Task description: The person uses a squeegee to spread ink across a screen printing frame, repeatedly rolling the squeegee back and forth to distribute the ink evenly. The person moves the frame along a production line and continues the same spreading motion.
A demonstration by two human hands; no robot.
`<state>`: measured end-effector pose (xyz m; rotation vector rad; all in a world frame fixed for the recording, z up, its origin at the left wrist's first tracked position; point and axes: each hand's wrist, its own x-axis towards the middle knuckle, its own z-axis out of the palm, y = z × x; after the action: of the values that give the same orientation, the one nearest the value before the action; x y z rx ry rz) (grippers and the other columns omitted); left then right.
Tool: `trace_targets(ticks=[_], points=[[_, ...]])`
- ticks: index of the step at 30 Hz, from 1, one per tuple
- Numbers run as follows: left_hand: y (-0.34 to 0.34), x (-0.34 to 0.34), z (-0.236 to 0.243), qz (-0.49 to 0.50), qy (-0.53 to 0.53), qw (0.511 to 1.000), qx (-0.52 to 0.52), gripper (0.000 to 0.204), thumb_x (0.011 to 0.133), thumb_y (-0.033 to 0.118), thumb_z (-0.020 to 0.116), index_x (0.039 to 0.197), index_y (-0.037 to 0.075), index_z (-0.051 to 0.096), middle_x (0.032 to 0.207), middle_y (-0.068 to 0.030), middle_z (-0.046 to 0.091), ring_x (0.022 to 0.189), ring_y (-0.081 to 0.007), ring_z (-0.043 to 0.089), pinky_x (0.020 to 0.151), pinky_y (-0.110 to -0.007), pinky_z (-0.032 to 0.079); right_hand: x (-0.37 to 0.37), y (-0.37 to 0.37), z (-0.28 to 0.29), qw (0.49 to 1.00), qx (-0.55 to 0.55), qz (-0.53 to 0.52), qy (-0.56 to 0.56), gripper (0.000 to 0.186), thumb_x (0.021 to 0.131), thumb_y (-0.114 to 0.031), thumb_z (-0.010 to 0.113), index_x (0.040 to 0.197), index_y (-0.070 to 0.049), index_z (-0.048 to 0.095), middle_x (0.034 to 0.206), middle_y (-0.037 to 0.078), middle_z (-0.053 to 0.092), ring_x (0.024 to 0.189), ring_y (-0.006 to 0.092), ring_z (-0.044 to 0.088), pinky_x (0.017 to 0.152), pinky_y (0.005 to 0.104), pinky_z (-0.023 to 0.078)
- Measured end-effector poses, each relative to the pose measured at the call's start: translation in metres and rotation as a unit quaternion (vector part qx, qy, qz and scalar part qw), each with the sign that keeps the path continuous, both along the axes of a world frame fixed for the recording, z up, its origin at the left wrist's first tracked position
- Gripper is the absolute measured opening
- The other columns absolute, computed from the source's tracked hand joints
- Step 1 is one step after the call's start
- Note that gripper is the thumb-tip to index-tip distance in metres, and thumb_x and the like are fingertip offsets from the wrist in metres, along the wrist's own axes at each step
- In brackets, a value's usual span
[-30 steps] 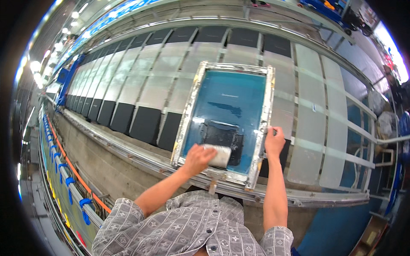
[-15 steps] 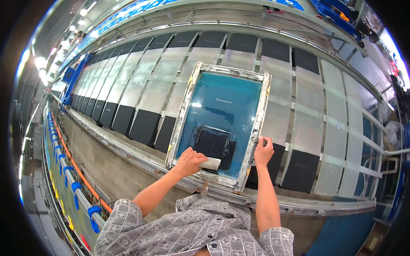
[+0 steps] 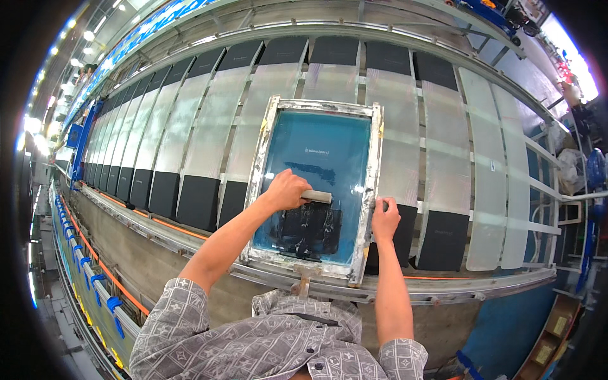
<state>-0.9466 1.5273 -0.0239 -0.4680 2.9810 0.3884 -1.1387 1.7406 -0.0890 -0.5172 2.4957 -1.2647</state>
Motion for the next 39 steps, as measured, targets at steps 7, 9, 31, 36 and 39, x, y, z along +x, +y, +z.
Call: trace_targets(ticks=[7, 9, 31, 36, 39], points=[[0.078, 0.058, -0.001, -0.006, 0.012, 1.000, 0.008, 0.017, 0.065, 0.020, 0.076, 0.081, 0.016, 0.072, 0.077, -0.0033, 0.067, 0.075, -0.0240, 0.065, 0.076, -0.038, 0.043, -0.003, 0.005, -0.002, 1.000, -0.013, 0.004, 0.006, 0.026, 0.092, -0.029, 0.061, 0.094, -0.003, 0.061, 0.083, 0.017, 0.067, 0.080, 0.0361, 0.065, 0.073, 0.0401, 0.048], [0.099, 0.075, 0.001, -0.034, -0.030, 0.998, 0.043, 0.027, 0.062, 0.017, 0.079, 0.088, 0.018, 0.075, 0.086, -0.0006, 0.070, 0.082, -0.0212, 0.064, 0.078, -0.038, 0.044, -0.008, 0.006, -0.006, 1.000, -0.008, 0.022, 0.019, 0.026, 0.092, -0.030, 0.060, 0.095, -0.004, 0.061, 0.084, 0.017, 0.067, 0.083, 0.0381, 0.065, 0.074, 0.0417, 0.048], [0.107, 0.158, 0.009, 0.065, 0.130, 0.987, -0.071, 0.047, 0.062, 0.005, 0.069, 0.108, 0.013, 0.066, 0.105, 0.0028, 0.065, 0.086, -0.0167, 0.058, 0.081, -0.034, 0.041, 0.042, -0.044, 0.025, 0.998, -0.059, 0.021, 0.025, 0.026, 0.090, -0.028, 0.062, 0.092, -0.002, 0.062, 0.084, 0.015, 0.065, 0.076, 0.0288, 0.059, 0.074, 0.0397, 0.046], [0.028, 0.224, 0.013, 0.067, 0.067, 0.995, -0.034, 0.031, 0.065, 0.009, 0.071, 0.095, 0.014, 0.068, 0.092, 0.0033, 0.064, 0.085, -0.0176, 0.058, 0.082, -0.035, 0.041, 0.122, -0.098, 0.004, 0.996, -0.086, 0.019, -0.029, 0.026, 0.092, -0.028, 0.061, 0.090, -0.002, 0.061, 0.083, 0.013, 0.065, 0.077, 0.0268, 0.060, 0.075, 0.0389, 0.046], [0.009, 0.242, 0.017, 0.077, 0.069, 0.994, -0.021, 0.030, 0.064, 0.010, 0.072, 0.094, 0.015, 0.069, 0.089, 0.0025, 0.064, 0.083, -0.0186, 0.060, 0.081, -0.035, 0.041, 0.149, -0.115, 0.023, 0.998, -0.061, 0.025, -0.019, 0.028, 0.093, -0.029, 0.061, 0.091, -0.002, 0.061, 0.084, 0.013, 0.066, 0.079, 0.0259, 0.062, 0.076, 0.0383, 0.047]])
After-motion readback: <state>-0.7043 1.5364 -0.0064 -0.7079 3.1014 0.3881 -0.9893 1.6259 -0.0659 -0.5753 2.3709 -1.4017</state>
